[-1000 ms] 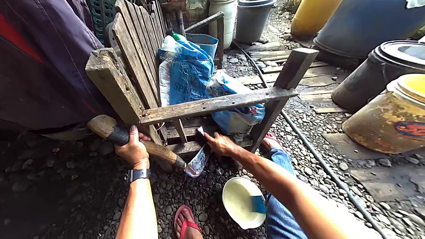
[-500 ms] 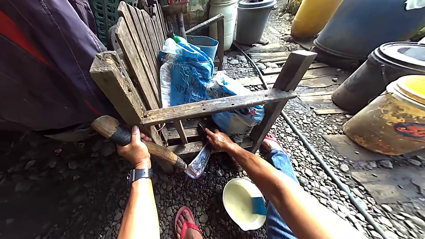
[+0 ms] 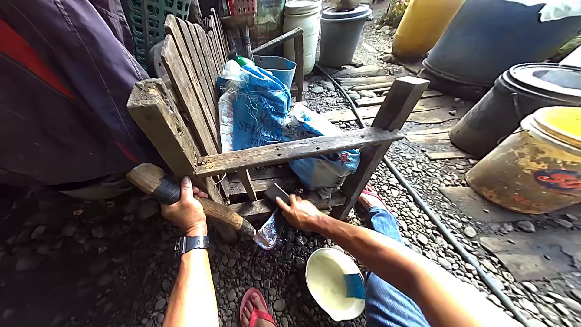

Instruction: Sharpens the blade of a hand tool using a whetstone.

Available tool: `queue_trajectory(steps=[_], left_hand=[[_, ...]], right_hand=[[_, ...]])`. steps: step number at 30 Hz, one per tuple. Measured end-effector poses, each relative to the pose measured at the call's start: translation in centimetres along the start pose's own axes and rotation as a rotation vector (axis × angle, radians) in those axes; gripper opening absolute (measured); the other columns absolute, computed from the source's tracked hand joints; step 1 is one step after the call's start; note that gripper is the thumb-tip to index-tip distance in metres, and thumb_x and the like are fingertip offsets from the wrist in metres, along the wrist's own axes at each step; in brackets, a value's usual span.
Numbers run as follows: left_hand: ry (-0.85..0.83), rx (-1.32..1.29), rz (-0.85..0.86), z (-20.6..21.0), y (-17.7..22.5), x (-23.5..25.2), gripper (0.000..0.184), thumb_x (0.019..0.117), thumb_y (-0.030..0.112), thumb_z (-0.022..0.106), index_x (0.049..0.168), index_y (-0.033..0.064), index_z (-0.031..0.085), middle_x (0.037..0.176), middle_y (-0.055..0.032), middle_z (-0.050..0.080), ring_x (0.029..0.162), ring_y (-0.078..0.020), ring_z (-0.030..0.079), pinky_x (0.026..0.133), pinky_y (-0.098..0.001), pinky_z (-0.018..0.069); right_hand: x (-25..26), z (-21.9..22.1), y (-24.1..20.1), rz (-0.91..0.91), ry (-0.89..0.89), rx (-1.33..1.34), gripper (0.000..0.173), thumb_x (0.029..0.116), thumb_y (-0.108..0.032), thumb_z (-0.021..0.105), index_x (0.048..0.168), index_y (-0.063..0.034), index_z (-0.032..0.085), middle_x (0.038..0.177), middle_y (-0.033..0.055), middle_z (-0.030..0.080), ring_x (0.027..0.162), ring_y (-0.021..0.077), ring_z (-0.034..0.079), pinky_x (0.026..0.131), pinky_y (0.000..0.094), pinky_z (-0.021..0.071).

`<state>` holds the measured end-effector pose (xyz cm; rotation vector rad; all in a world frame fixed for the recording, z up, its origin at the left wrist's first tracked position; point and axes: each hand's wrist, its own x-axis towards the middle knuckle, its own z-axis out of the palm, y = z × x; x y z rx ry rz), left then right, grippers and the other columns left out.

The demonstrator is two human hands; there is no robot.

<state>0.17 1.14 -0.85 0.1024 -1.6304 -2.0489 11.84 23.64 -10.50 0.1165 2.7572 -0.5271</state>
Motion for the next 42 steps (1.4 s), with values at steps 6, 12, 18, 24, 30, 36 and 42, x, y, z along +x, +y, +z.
queue_trajectory(steps=[6, 12, 18, 24, 30, 36, 42], left_hand=[[0.007, 0.016, -0.006, 0.1, 0.0, 0.0, 0.007, 0.0996, -0.001, 0.061, 0.099, -0.0006, 0.053, 0.055, 0.0023, 0.056, 0.042, -0.0079, 0.058, 0.045, -0.0232, 0.0556], [0.0, 0.015, -0.005, 0.0, 0.1, 0.0, 0.008, 0.0995, 0.0, 0.061, 0.099, -0.0006, 0.054, 0.055, 0.0033, 0.057, 0.042, -0.0065, 0.058, 0.045, -0.0221, 0.0555], [-0.007, 0.021, 0.028, -0.2, -0.1, -0.1, 0.007, 0.0998, 0.0, 0.06, 0.097, -0.0003, 0.053, 0.055, 0.0029, 0.056, 0.042, -0.0076, 0.059, 0.045, -0.0236, 0.056], [-0.002, 0.034, 0.003, -0.1, 0.2, 0.0, 0.008, 0.0998, 0.002, 0.062, 0.099, -0.0004, 0.054, 0.055, 0.0035, 0.056, 0.042, -0.0063, 0.059, 0.045, -0.0222, 0.0554], [-0.019, 0.003, -0.014, -0.3, 0.2, 0.0, 0.007, 0.1003, 0.0, 0.06, 0.098, 0.0007, 0.054, 0.054, 0.0033, 0.056, 0.042, -0.0075, 0.058, 0.045, -0.023, 0.0556], [-0.127, -0.061, -0.027, -2.5, 3.3, -0.1, 0.015, 0.1033, 0.002, 0.054, 0.089, 0.0065, 0.053, 0.051, 0.004, 0.056, 0.04, -0.0084, 0.056, 0.043, -0.0237, 0.0539], [-0.145, -0.059, 0.113, -6.3, 8.1, -4.2, 0.014, 0.1006, 0.001, 0.053, 0.089, 0.0091, 0.054, 0.054, 0.0063, 0.059, 0.043, -0.0078, 0.059, 0.045, -0.0236, 0.056]], right_hand=[[3.4, -2.2, -1.6, 0.122, 0.035, 0.066, 0.054, 0.1112, -0.028, 0.034, 0.163, -0.0119, 0.03, 0.149, 0.0352, 0.044, 0.132, 0.0498, 0.052, 0.107, 0.059, 0.044], [0.3, 0.5, -2.1, 0.009, -0.016, -0.005, 0.055, 0.1109, -0.025, 0.036, 0.164, -0.0115, 0.027, 0.144, 0.0379, 0.046, 0.127, 0.0531, 0.054, 0.101, 0.0611, 0.0473], [3.6, -1.8, -2.6, 0.179, 0.031, 0.079, 0.055, 0.1114, -0.029, 0.035, 0.163, -0.0109, 0.029, 0.151, 0.0346, 0.043, 0.132, 0.0494, 0.053, 0.107, 0.0583, 0.0448], [-0.2, 0.5, -2.6, 0.012, -0.046, 0.001, 0.055, 0.1112, -0.026, 0.036, 0.163, -0.0123, 0.029, 0.145, 0.0369, 0.045, 0.13, 0.0526, 0.052, 0.102, 0.0614, 0.0461], [3.2, -2.8, -0.9, 0.16, -0.002, 0.068, 0.054, 0.111, -0.03, 0.035, 0.161, -0.0101, 0.034, 0.148, 0.0363, 0.045, 0.126, 0.0517, 0.056, 0.103, 0.0619, 0.0463], [2.8, -2.4, 1.5, 0.237, 0.016, 0.089, 0.054, 0.1118, -0.034, 0.034, 0.162, -0.0145, 0.033, 0.15, 0.0357, 0.043, 0.127, 0.051, 0.056, 0.103, 0.0608, 0.046], [-2.2, 0.1, 0.8, 0.181, 0.23, 0.186, 0.05, 0.1079, -0.026, 0.049, 0.154, -0.0088, 0.046, 0.15, 0.0312, 0.046, 0.141, 0.0491, 0.042, 0.111, 0.0602, 0.0388]])
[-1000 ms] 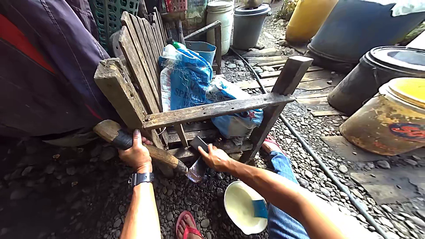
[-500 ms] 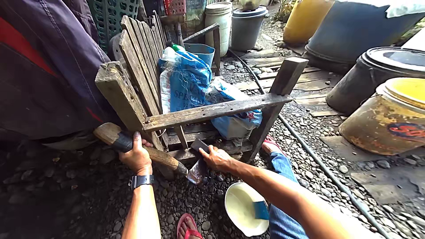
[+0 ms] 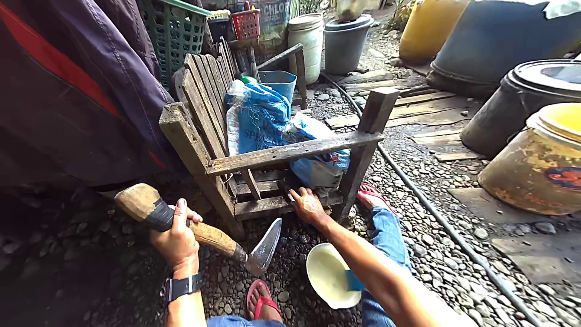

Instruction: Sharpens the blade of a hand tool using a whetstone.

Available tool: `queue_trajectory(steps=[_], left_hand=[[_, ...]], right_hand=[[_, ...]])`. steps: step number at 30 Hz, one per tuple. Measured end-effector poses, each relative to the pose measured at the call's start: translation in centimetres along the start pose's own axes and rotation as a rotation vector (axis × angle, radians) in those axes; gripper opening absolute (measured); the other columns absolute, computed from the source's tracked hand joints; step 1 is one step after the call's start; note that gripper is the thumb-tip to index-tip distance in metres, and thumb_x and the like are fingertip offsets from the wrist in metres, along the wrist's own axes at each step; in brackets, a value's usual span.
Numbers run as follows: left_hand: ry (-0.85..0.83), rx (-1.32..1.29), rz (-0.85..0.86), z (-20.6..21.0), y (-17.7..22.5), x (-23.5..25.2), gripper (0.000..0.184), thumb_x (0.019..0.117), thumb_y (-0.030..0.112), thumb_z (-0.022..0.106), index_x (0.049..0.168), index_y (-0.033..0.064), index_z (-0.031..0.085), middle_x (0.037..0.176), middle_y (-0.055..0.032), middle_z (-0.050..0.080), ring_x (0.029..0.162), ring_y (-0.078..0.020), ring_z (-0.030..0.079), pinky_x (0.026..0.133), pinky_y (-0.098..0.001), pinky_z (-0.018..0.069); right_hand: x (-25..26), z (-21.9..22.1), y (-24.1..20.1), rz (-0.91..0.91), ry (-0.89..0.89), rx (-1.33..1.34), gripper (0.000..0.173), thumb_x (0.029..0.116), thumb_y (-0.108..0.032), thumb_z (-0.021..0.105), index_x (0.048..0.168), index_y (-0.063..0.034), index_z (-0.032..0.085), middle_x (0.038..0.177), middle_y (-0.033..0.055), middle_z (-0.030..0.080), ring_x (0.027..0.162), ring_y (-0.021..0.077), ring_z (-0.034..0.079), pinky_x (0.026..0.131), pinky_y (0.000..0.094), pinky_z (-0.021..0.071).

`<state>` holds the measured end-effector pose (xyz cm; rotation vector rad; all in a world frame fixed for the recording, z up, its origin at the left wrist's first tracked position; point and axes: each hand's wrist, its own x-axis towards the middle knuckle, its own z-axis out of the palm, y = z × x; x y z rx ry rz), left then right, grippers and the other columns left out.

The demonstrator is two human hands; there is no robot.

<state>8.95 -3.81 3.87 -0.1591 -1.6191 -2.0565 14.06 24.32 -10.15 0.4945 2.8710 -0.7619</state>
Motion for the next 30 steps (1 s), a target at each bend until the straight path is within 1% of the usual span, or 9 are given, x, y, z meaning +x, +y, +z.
queue_trajectory(steps=[2, 4, 7, 9, 11, 14, 18, 25, 30], left_hand=[[0.001, -0.015, 0.04, -0.4, 1.7, -1.9, 0.014, 0.1008, 0.001, 0.052, 0.09, 0.0095, 0.054, 0.056, 0.0071, 0.06, 0.044, -0.0074, 0.061, 0.046, -0.0234, 0.057], [-0.011, -0.027, 0.089, -0.6, 2.9, -4.1, 0.015, 0.1004, 0.001, 0.05, 0.09, 0.0102, 0.055, 0.058, 0.008, 0.062, 0.046, -0.0069, 0.062, 0.047, -0.023, 0.0579], [-0.033, -0.042, 0.123, -0.5, 4.0, -7.9, 0.016, 0.0998, 0.0, 0.048, 0.091, 0.0105, 0.056, 0.059, 0.0089, 0.063, 0.049, -0.0066, 0.064, 0.049, -0.0234, 0.0588], [-0.069, -0.061, 0.125, -0.5, 4.4, -10.0, 0.015, 0.0995, 0.001, 0.047, 0.092, 0.0116, 0.055, 0.06, 0.0098, 0.064, 0.05, -0.0061, 0.065, 0.051, -0.023, 0.0592], [-0.138, -0.121, 0.142, -0.7, 4.3, -11.4, 0.016, 0.0986, 0.001, 0.048, 0.093, 0.0136, 0.056, 0.061, 0.0101, 0.065, 0.051, -0.0063, 0.065, 0.052, -0.0234, 0.0597], [-0.274, -0.248, 0.185, -1.7, 3.6, -12.2, 0.007, 0.0975, 0.012, 0.061, 0.096, 0.0184, 0.061, 0.066, 0.0091, 0.068, 0.056, -0.0071, 0.067, 0.057, -0.024, 0.0603], [-0.395, -0.305, 0.23, -2.4, 3.0, -12.2, 0.012, 0.0954, 0.031, 0.074, 0.1, 0.0239, 0.066, 0.071, 0.0086, 0.07, 0.06, -0.0065, 0.068, 0.06, -0.0239, 0.0606], [-0.388, -0.316, 0.218, -2.9, 2.9, -11.8, 0.013, 0.0954, 0.03, 0.074, 0.101, 0.023, 0.065, 0.074, 0.0087, 0.071, 0.061, -0.0059, 0.068, 0.061, -0.023, 0.0602], [-0.378, -0.31, 0.229, -3.3, 3.0, -11.6, 0.012, 0.0957, 0.03, 0.074, 0.101, 0.023, 0.066, 0.074, 0.0085, 0.071, 0.061, -0.006, 0.068, 0.061, -0.0228, 0.0602]], right_hand=[[-4.0, 0.9, 0.1, 0.032, 0.113, 0.257, 0.046, 0.1072, -0.023, 0.049, 0.148, -0.002, 0.053, 0.141, 0.03, 0.055, 0.134, 0.0455, 0.051, 0.111, 0.0559, 0.0416], [-7.7, 2.3, 0.0, 0.165, 0.087, 0.637, 0.046, 0.1089, -0.023, 0.049, 0.147, 0.0022, 0.052, 0.135, 0.0275, 0.062, 0.126, 0.0382, 0.06, 0.109, 0.0505, 0.0449], [-11.1, 5.1, -0.5, 0.346, 0.046, 1.137, 0.051, 0.1086, -0.024, 0.054, 0.151, 0.0023, 0.043, 0.123, 0.0239, 0.064, 0.097, 0.0266, 0.066, 0.085, 0.0415, 0.0542], [-12.2, 6.4, -1.0, 0.37, 0.101, 1.251, 0.055, 0.104, -0.018, 0.062, 0.15, 0.0024, 0.042, 0.118, 0.022, 0.064, 0.088, 0.0223, 0.064, 0.077, 0.0386, 0.0545], [-12.6, 7.0, -1.4, 0.379, 0.177, 1.252, 0.056, 0.0977, -0.012, 0.07, 0.146, 0.0043, 0.046, 0.124, 0.0247, 0.064, 0.105, 0.028, 0.066, 0.09, 0.0441, 0.0547], [-12.7, 7.1, -2.1, 0.472, 0.25, 1.136, 0.057, 0.0939, -0.014, 0.075, 0.141, 0.0054, 0.05, 0.124, 0.0272, 0.064, 0.112, 0.0349, 0.064, 0.096, 0.0504, 0.051], [-12.4, 6.3, -2.9, 0.567, 0.236, 1.03, 0.058, 0.0963, -0.021, 0.074, 0.142, 0.0045, 0.049, 0.123, 0.0275, 0.065, 0.112, 0.0369, 0.064, 0.097, 0.0521, 0.0495], [-12.3, 7.0, -3.3, 0.527, 0.192, 0.998, 0.05, 0.0995, -0.02, 0.069, 0.139, 0.0051, 0.05, 0.121, 0.0272, 0.065, 0.109, 0.0361, 0.065, 0.095, 0.0516, 0.0503], [-12.1, 7.6, -3.0, 0.486, 0.183, 1.059, 0.046, 0.1002, -0.016, 0.067, 0.138, 0.0042, 0.051, 0.118, 0.0259, 0.065, 0.102, 0.0336, 0.066, 0.088, 0.0496, 0.0533]])
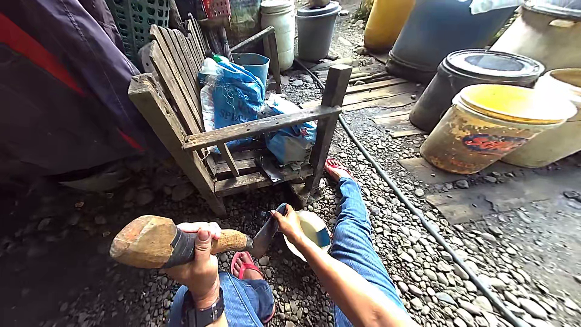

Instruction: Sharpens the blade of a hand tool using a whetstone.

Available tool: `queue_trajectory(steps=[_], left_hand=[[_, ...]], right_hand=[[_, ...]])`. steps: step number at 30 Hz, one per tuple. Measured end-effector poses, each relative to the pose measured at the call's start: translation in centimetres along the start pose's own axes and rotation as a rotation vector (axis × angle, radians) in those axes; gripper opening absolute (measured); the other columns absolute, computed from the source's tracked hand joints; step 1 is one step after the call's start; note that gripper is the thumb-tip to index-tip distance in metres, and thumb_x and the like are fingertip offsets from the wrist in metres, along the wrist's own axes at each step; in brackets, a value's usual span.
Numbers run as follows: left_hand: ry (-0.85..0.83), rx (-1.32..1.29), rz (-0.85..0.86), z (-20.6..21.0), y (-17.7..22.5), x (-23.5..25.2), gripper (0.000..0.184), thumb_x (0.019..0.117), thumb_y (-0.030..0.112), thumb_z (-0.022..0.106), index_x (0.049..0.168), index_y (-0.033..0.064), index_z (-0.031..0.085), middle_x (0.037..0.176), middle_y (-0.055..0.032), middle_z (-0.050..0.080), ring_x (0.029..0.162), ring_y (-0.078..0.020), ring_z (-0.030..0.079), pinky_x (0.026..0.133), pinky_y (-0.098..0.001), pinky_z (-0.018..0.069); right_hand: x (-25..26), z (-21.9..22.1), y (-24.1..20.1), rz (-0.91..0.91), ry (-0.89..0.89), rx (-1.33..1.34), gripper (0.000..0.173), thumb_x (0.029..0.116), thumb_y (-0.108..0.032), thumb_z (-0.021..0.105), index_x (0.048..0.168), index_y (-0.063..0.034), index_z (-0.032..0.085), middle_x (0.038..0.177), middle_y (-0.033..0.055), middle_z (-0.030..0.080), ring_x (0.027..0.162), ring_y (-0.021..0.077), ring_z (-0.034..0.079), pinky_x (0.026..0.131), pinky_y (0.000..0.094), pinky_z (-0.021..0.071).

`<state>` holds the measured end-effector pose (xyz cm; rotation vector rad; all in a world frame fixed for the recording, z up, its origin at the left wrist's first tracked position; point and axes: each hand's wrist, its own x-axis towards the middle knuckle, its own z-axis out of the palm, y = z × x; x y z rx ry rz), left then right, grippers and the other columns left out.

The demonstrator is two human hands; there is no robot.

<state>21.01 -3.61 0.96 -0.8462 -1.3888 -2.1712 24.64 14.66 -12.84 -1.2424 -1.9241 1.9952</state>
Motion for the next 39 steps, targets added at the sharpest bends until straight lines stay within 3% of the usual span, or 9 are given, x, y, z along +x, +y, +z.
queue_trajectory(steps=[3, 5, 10, 16, 18, 21, 33, 37, 39], left_hand=[[0.007, -0.001, 0.008, -0.1, -0.2, 0.1, 0.012, 0.0957, 0.03, 0.074, 0.101, 0.0226, 0.067, 0.075, 0.0081, 0.071, 0.062, -0.0064, 0.068, 0.062, -0.0232, 0.0603], [0.007, -0.01, 0.004, -0.1, -0.4, -0.1, 0.012, 0.0951, 0.03, 0.075, 0.102, 0.0227, 0.068, 0.076, 0.0082, 0.071, 0.063, -0.0062, 0.068, 0.063, -0.0233, 0.0603], [0.007, -0.019, 0.013, 0.5, -0.5, -0.5, 0.016, 0.0932, 0.029, 0.077, 0.104, 0.023, 0.067, 0.08, 0.0086, 0.072, 0.066, -0.0053, 0.069, 0.066, -0.0228, 0.0605], [0.029, 0.008, 0.021, 0.2, -0.4, -0.3, 0.016, 0.0929, 0.029, 0.077, 0.104, 0.0233, 0.067, 0.08, 0.0093, 0.072, 0.066, -0.0052, 0.069, 0.065, -0.0224, 0.0608], [0.031, 0.009, 0.017, 0.0, -0.3, -0.2, 0.015, 0.0935, 0.029, 0.077, 0.103, 0.023, 0.067, 0.079, 0.0089, 0.072, 0.066, -0.0055, 0.069, 0.065, -0.0226, 0.0607], [0.034, -0.005, 0.018, -0.1, -0.3, -0.2, 0.015, 0.0939, 0.029, 0.076, 0.103, 0.0221, 0.067, 0.079, 0.0082, 0.072, 0.065, -0.0061, 0.068, 0.065, -0.0229, 0.0605], [0.084, 0.026, 0.029, -0.5, -0.5, 0.0, 0.013, 0.0942, 0.027, 0.076, 0.102, 0.0215, 0.066, 0.077, 0.0083, 0.071, 0.064, -0.0062, 0.068, 0.064, -0.0232, 0.0607], [0.249, 0.244, 0.001, 0.4, -0.8, 0.6, 0.006, 0.0964, 0.005, 0.06, 0.095, 0.0116, 0.059, 0.069, 0.0101, 0.067, 0.059, -0.0058, 0.068, 0.059, -0.0231, 0.0612], [0.301, 0.343, -0.032, 1.3, -1.1, 1.8, 0.007, 0.095, 0.001, 0.058, 0.093, 0.0075, 0.058, 0.066, 0.0101, 0.065, 0.057, -0.0046, 0.067, 0.058, -0.0223, 0.0609]], right_hand=[[0.5, -0.1, -0.3, 0.041, -0.023, 0.109, 0.036, 0.1025, -0.015, 0.064, 0.133, 0.0029, 0.055, 0.109, 0.0219, 0.064, 0.084, 0.0273, 0.064, 0.071, 0.0433, 0.0544], [1.2, 0.0, -1.0, 0.097, 0.009, 0.128, 0.033, 0.1051, -0.025, 0.061, 0.123, 0.0026, 0.061, 0.097, 0.0176, 0.062, 0.071, 0.023, 0.059, 0.062, 0.0403, 0.0518], [2.4, 0.3, -2.3, 0.153, 0.05, 0.021, 0.034, 0.1072, -0.029, 0.057, 0.114, 0.0031, 0.064, 0.097, 0.0185, 0.061, 0.076, 0.0258, 0.06, 0.068, 0.0428, 0.0521], [2.0, 0.7, -1.6, 0.15, -0.007, 0.113, 0.03, 0.1099, -0.023, 0.051, 0.119, 0.0032, 0.062, 0.091, 0.015, 0.06, 0.066, 0.0206, 0.058, 0.061, 0.037, 0.0518], [2.0, 0.7, -1.6, 0.181, 0.005, 0.191, 0.034, 0.1111, -0.029, 0.048, 0.117, 0.0017, 0.062, 0.083, 0.0112, 0.057, 0.06, 0.0184, 0.055, 0.056, 0.0351, 0.0497], [2.4, 0.4, -2.2, 0.287, 0.063, 0.307, 0.045, 0.1106, -0.041, 0.046, 0.112, 0.0012, 0.062, 0.082, 0.0136, 0.058, 0.063, 0.0229, 0.056, 0.057, 0.0402, 0.0497], [2.5, 0.9, -2.6, 0.305, 0.002, 0.378, 0.044, 0.1124, -0.039, 0.04, 0.112, -0.0003, 0.06, 0.078, 0.0112, 0.056, 0.059, 0.021, 0.054, 0.053, 0.0374, 0.0479], [3.9, -1.0, -0.1, 0.285, -0.03, 0.218, 0.047, 0.1138, -0.035, 0.035, 0.124, 0.0018, 0.063, 0.103, 0.0165, 0.069, 0.083, 0.0236, 0.065, 0.072, 0.0418, 0.0521], [4.8, -2.2, 2.6, 0.359, 0.05, 0.202, 0.04, 0.1126, -0.028, 0.039, 0.127, 0.0028, 0.06, 0.106, 0.0183, 0.069, 0.084, 0.0241, 0.064, 0.072, 0.0422, 0.0516]])
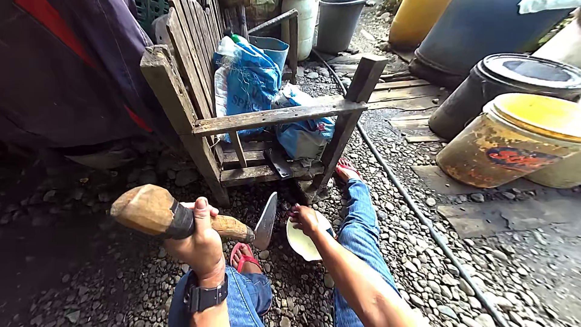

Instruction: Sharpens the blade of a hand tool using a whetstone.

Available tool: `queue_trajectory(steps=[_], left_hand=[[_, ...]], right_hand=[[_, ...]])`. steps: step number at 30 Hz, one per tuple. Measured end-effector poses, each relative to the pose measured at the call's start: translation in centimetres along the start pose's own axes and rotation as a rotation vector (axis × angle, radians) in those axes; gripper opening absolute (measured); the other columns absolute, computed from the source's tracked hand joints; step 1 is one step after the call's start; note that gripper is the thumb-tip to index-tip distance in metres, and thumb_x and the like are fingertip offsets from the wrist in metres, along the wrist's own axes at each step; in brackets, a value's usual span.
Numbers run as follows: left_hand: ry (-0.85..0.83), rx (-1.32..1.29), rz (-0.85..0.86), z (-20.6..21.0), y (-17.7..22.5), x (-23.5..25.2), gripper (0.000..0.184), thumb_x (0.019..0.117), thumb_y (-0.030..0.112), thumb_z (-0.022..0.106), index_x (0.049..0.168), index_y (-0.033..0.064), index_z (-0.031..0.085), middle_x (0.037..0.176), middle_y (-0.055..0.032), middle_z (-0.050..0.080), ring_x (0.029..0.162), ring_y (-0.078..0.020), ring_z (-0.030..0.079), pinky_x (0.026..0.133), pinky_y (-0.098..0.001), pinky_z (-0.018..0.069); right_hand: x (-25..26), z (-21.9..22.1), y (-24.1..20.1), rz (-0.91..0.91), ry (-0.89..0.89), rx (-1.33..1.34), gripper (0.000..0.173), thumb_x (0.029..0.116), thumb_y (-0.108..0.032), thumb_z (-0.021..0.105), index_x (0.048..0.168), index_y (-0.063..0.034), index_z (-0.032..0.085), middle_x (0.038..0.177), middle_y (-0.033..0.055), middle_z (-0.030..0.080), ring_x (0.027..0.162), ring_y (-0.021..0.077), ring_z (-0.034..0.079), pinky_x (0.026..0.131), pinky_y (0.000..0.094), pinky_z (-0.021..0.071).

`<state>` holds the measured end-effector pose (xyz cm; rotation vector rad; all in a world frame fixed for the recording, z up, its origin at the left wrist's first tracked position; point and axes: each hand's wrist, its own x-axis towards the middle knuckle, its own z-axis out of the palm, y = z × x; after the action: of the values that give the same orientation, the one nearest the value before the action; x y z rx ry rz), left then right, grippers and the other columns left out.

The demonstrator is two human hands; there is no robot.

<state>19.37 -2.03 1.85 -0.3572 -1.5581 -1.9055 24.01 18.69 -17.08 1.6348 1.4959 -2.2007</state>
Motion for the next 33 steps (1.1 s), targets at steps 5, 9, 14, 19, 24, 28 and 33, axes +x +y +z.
queue_trajectory(steps=[5, 9, 14, 19, 24, 28, 33], left_hand=[[-0.035, 0.128, -0.112, 3.2, -1.1, 2.3, 0.008, 0.0944, 0.0, 0.06, 0.091, 0.0067, 0.056, 0.065, 0.009, 0.063, 0.057, -0.0034, 0.066, 0.059, -0.0214, 0.0603], [-0.006, 0.195, -0.198, 4.5, -4.0, 2.7, 0.009, 0.0959, 0.002, 0.062, 0.091, 0.0064, 0.057, 0.063, 0.0079, 0.062, 0.055, -0.0032, 0.064, 0.057, -0.0206, 0.059], [0.07, 0.305, -0.41, 5.3, -7.8, 2.4, 0.009, 0.0985, 0.004, 0.065, 0.095, 0.0021, 0.057, 0.063, 0.0048, 0.06, 0.053, -0.0028, 0.062, 0.055, -0.0195, 0.0569], [0.131, 0.366, -0.506, 5.9, -9.2, 2.5, 0.018, 0.0994, 0.01, 0.069, 0.106, -0.0013, 0.056, 0.069, 0.0017, 0.059, 0.056, -0.0019, 0.061, 0.057, -0.0183, 0.0556], [0.24, 0.324, -0.556, 6.3, -9.4, 2.6, 0.024, 0.1008, 0.014, 0.068, 0.113, -0.0024, 0.055, 0.072, -0.0001, 0.058, 0.057, -0.003, 0.061, 0.059, -0.0195, 0.0553], [0.313, 0.26, -0.604, 6.1, -9.0, 3.1, 0.022, 0.1034, 0.017, 0.065, 0.111, -0.001, 0.054, 0.07, 0.0001, 0.056, 0.056, -0.0035, 0.059, 0.057, -0.0199, 0.0537], [0.341, 0.216, -0.635, 5.2, -8.6, 4.0, 0.021, 0.1037, 0.017, 0.064, 0.11, 0.001, 0.053, 0.069, 0.001, 0.054, 0.054, -0.0035, 0.058, 0.055, -0.0196, 0.0525]], right_hand=[[3.0, -3.2, 5.8, 0.253, 0.174, 0.129, 0.033, 0.1099, -0.019, 0.042, 0.131, 0.0041, 0.052, 0.105, 0.0192, 0.057, 0.081, 0.0249, 0.056, 0.071, 0.042, 0.0493], [5.3, -3.7, 8.4, 0.342, 0.289, 0.011, 0.02, 0.1052, -0.011, 0.047, 0.112, 0.0055, 0.057, 0.096, 0.0169, 0.054, 0.078, 0.024, 0.052, 0.069, 0.0411, 0.0475], [6.1, -3.5, 7.8, 0.26, 0.241, 0.422, 0.031, 0.1117, -0.021, 0.032, 0.088, -0.0079, 0.048, 0.064, 0.0017, 0.046, 0.05, 0.0119, 0.046, 0.047, 0.028, 0.0437], [2.9, -0.3, 1.8, 0.025, -0.206, 0.548, 0.037, 0.1133, -0.026, 0.032, 0.094, -0.006, 0.056, 0.068, 0.0016, 0.061, 0.054, 0.0112, 0.059, 0.052, 0.0268, 0.0525], [-1.0, 2.0, -0.8, -0.453, -0.476, -0.153, 0.035, 0.1097, -0.011, 0.04, 0.125, 0.0091, 0.064, 0.122, 0.0184, 0.068, 0.109, 0.0174, 0.065, 0.097, 0.0331, 0.0508], [-2.8, 1.5, 0.9, -0.848, -0.562, -0.608, 0.043, 0.1085, -0.016, 0.041, 0.14, 0.0095, 0.057, 0.147, 0.027, 0.055, 0.14, 0.0336, 0.052, 0.119, 0.0433, 0.0371], [-2.3, -0.3, 2.9, -1.07, -0.547, -0.815, 0.047, 0.1071, -0.018, 0.038, 0.143, 0.006, 0.056, 0.152, 0.0225, 0.053, 0.146, 0.0385, 0.045, 0.123, 0.0555, 0.0269]])
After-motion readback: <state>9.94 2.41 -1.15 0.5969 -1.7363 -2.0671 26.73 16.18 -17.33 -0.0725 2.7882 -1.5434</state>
